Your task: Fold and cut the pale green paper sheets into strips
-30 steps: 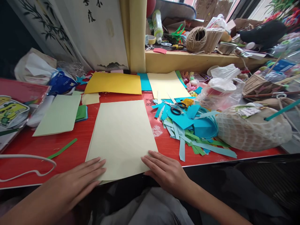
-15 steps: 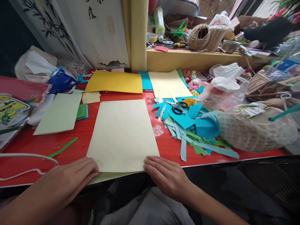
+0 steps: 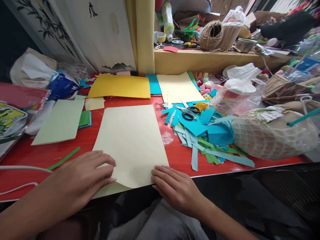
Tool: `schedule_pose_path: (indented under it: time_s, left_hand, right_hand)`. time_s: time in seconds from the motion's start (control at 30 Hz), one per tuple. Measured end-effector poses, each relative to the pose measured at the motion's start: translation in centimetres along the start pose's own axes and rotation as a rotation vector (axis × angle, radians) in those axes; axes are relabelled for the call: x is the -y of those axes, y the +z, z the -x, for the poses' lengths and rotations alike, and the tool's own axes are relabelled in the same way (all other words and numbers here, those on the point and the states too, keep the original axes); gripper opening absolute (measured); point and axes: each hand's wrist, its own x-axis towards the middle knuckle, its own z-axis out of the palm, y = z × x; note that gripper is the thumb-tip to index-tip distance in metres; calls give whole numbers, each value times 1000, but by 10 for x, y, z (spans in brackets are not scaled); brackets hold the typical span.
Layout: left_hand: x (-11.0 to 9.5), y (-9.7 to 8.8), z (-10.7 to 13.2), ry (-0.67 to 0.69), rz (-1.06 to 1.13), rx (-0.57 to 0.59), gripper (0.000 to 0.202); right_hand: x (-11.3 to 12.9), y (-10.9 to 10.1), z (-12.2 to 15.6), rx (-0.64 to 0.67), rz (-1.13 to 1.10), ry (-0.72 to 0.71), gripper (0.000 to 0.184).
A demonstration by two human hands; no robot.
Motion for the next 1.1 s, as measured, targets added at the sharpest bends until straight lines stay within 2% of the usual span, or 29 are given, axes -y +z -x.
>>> schedule_pose_path:
  time_s: [0.07,0.17,0.27,0.37,0.43,0.53,0.6,0.7,0.9,1.03,1.1]
  left_hand:
    - [2,0,-11,54,-79,3,18]
    - [5,0,-36,77,-183,-86,21]
    - [7,3,-66,115,-151,-84,24]
    - [11,12,-96,125,-45,0,27]
    - [16,20,-114,126,52,91,27]
    - [23,31,-137,65,167,234,26]
    - [27,36,-149,18,191,248,28]
    - [30,44,-161,28,179,170,30]
    - [25,55,-173,182,28,-66,27]
    - [18,47,-163,167,-181,-239,26]
    - [14,40,-151,166,-228,-264,25]
  right_hand:
    - [0,0,0,16,-11,1,18]
    - [0,-1,0,34,-61,18,20]
    - [0,-4,2,17,-161,90,29]
    - [-1,-10,4,10,-271,230,42]
    - [-3,-14,5,9,-277,266,45]
    - [-7,-15,4,18,-169,163,41]
    - [-9,-13,4,54,-109,78,38]
    - [-10,-7,5,104,-49,19,38]
    - [-10,-2,10,123,21,23,36]
    - [-10,-5,10,124,24,46,37]
    - [-11,-6,10,141,12,48,40]
